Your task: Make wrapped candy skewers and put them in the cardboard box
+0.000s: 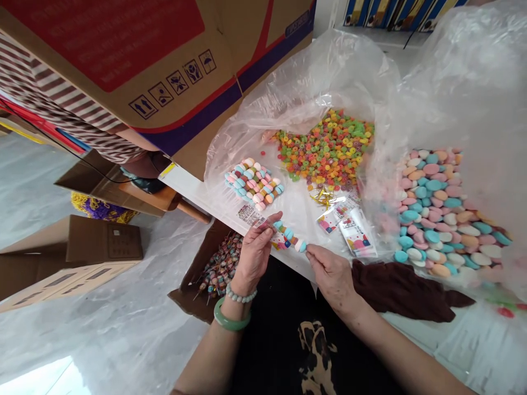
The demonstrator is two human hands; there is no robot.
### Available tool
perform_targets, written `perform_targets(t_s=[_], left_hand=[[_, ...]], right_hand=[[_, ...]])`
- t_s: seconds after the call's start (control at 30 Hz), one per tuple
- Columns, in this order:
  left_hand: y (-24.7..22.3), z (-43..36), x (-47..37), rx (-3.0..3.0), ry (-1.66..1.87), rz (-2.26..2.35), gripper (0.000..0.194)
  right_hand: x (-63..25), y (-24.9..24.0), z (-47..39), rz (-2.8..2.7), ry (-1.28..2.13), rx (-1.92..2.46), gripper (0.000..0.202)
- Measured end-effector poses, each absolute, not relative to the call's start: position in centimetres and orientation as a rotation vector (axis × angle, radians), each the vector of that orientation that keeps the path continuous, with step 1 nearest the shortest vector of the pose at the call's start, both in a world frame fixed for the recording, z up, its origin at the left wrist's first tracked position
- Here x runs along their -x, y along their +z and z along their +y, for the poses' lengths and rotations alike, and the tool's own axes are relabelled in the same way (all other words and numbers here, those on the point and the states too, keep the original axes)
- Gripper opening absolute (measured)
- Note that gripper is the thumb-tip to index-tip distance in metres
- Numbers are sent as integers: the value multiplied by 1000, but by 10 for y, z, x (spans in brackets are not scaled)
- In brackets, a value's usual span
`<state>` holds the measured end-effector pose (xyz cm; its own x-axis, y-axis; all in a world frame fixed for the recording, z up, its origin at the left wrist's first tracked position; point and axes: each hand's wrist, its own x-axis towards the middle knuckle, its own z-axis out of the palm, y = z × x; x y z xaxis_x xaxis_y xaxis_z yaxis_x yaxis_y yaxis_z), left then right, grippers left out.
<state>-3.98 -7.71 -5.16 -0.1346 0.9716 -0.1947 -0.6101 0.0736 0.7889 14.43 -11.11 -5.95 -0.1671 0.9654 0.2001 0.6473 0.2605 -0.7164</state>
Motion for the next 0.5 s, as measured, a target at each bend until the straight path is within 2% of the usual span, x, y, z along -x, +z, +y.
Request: perform_targets(t_s=[0.33, 0.5], left_hand=[[-63, -81, 9, -386, 1519, 1012, 21], [-69, -82, 3, -543, 1565, 1157, 18]], right_hand=[[-129, -59, -105, -1842, 841, 1604, 25], [-122, -60, -102, -1631, 1132, 1616, 20]])
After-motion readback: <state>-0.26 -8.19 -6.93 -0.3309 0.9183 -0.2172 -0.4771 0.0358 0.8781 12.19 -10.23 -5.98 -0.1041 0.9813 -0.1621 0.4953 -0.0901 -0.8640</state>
